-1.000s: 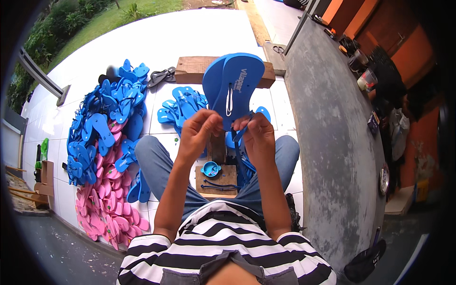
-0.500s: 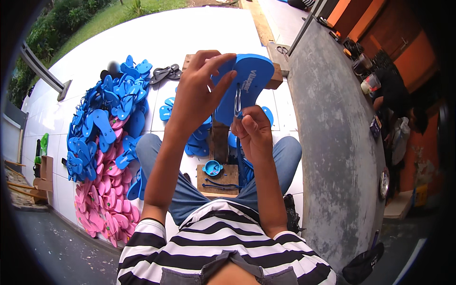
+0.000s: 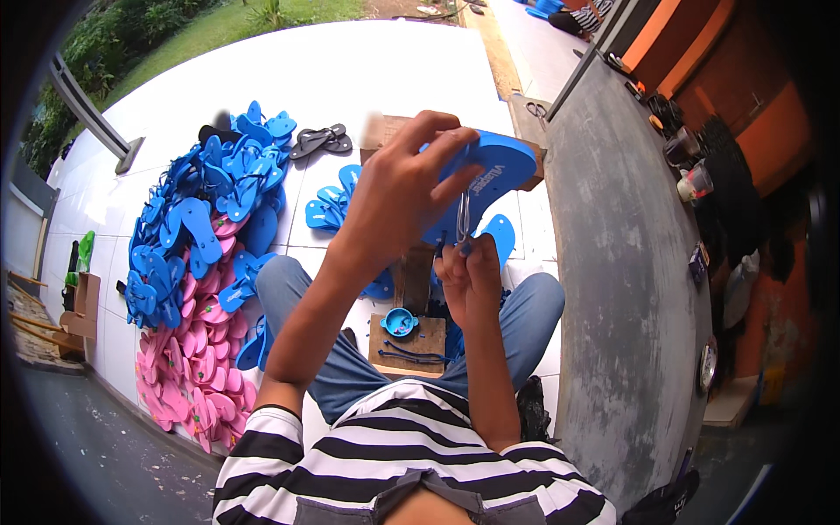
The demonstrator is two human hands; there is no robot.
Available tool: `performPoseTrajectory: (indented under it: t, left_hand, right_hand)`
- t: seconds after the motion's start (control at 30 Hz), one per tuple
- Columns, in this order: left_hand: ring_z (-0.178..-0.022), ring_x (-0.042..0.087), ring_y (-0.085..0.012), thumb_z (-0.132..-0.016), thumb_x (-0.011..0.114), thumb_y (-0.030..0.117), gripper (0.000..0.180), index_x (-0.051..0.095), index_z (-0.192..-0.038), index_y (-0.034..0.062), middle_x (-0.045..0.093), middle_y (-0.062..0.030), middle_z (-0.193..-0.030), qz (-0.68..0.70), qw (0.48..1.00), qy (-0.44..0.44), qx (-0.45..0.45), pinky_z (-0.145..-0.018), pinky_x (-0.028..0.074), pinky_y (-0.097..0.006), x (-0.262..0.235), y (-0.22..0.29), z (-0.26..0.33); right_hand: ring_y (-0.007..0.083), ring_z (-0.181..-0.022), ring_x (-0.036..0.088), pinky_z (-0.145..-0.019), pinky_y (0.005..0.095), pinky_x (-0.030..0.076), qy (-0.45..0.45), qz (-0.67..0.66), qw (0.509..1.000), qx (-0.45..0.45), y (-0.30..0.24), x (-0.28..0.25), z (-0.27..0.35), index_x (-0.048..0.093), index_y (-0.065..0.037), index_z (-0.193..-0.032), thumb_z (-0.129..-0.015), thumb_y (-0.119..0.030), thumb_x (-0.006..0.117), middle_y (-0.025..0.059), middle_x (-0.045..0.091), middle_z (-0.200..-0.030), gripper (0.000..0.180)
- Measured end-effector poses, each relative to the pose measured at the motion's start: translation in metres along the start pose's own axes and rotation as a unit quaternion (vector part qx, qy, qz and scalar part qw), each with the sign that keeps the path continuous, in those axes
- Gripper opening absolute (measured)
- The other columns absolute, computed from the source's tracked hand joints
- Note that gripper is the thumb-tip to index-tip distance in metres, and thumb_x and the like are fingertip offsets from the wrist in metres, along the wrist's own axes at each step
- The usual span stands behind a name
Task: The person assembles flip-flops by pulling straps through holes in the blue soles using a metal tool and then stacks the finished pairs.
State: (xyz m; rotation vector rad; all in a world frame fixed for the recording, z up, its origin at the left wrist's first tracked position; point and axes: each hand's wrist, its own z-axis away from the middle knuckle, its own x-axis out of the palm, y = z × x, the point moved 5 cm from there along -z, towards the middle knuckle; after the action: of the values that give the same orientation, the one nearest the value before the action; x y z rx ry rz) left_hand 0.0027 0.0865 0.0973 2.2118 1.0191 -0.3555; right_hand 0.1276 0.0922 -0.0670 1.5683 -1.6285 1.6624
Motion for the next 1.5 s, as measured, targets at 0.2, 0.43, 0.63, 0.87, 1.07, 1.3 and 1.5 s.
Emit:
performPoseTrajectory:
  t: [0.2, 0.43, 0.63, 0.87, 1.07, 1.3, 1.5]
  left_hand:
    - [-0.086, 0.066, -0.0185, -0.078, 0.080, 0.009, 0.031, 0.068, -0.106, 0.0035, 0.063, -0.0077, -0.105, 0.048, 0.999, -0.001, -0.014, -0.074, 0.064, -0.032, 0.008, -0.006, -0.004]
    - [-0.089, 0.071, -0.0256, -0.081, 0.077, 0.013, 0.031, 0.068, -0.109, 0.0065, 0.061, -0.0108, -0.108, 0.067, 0.997, -0.010, -0.036, -0.077, 0.063, -0.034, 0.009, -0.004, -0.006]
    - [-0.093, 0.070, -0.0256, -0.081, 0.078, 0.014, 0.031, 0.069, -0.110, 0.0078, 0.060, -0.0111, -0.110, 0.066, 0.997, -0.010, -0.035, -0.077, 0.062, -0.034, 0.007, -0.004, -0.003]
    - [-0.080, 0.067, -0.0201, -0.079, 0.080, 0.011, 0.032, 0.065, -0.107, 0.0040, 0.067, -0.0099, -0.102, 0.011, 0.999, 0.022, 0.032, -0.069, 0.055, -0.031, 0.012, 0.007, 0.009]
    - [-0.074, 0.066, -0.0189, -0.084, 0.077, 0.015, 0.029, 0.060, -0.105, 0.0039, 0.070, -0.0110, -0.092, 0.080, 0.992, -0.017, -0.091, -0.066, 0.052, -0.031, 0.006, -0.005, 0.033]
    - [-0.107, 0.061, -0.0184, -0.101, 0.055, 0.023, 0.034, 0.049, -0.130, 0.0051, 0.063, -0.0144, -0.121, 0.266, 0.958, 0.031, -0.104, -0.091, 0.047, -0.034, 0.015, -0.005, 0.066]
    - [-0.090, 0.054, -0.0065, -0.103, 0.051, 0.037, 0.036, 0.055, -0.121, 0.0058, 0.061, -0.0018, -0.099, 0.451, 0.873, -0.061, -0.173, -0.078, 0.044, -0.023, 0.046, -0.013, 0.043]
  right_hand:
    - [0.0123, -0.065, 0.047, -0.067, 0.0312, 0.039, -0.016, 0.085, 0.994, -0.069, -0.021, 0.032, -0.013, 0.056, -0.007, -0.092, -0.091, -0.021, 0.072, 0.0031, 0.055, -0.076, 0.021]
    - [0.0111, -0.067, 0.049, -0.063, 0.0263, 0.040, -0.005, 0.176, 0.982, -0.061, -0.028, 0.030, -0.006, 0.055, -0.004, -0.089, -0.089, -0.016, 0.074, 0.0030, 0.055, -0.077, 0.022]
    - [0.0068, -0.059, 0.039, -0.054, 0.0246, 0.030, -0.034, 0.111, 0.992, 0.051, -0.026, 0.022, -0.014, 0.055, -0.008, -0.089, -0.090, -0.009, 0.070, -0.0008, 0.050, -0.072, 0.015]
    - [0.0060, -0.053, 0.029, -0.052, 0.0257, 0.023, -0.017, 0.126, 0.986, 0.110, -0.029, 0.018, -0.040, 0.052, -0.013, -0.094, -0.097, -0.020, 0.062, -0.0066, 0.035, -0.064, 0.013]
    - [0.0056, -0.054, 0.035, -0.051, 0.0242, 0.026, 0.012, 0.118, 0.988, 0.101, -0.030, 0.022, -0.023, 0.056, -0.011, -0.095, -0.094, -0.015, 0.064, -0.0060, 0.040, -0.065, 0.008]
    - [0.0260, -0.109, 0.057, -0.092, 0.0404, 0.048, 0.109, 0.640, 0.690, -0.319, -0.094, 0.054, 0.000, 0.060, -0.005, -0.114, -0.094, -0.027, 0.067, 0.0151, 0.057, -0.115, 0.031]
    - [0.0247, -0.117, 0.058, -0.084, 0.0341, 0.058, -0.088, 0.531, 0.837, -0.094, -0.096, 0.053, -0.046, 0.059, -0.014, -0.132, -0.088, -0.025, 0.073, 0.0112, 0.057, -0.130, 0.048]
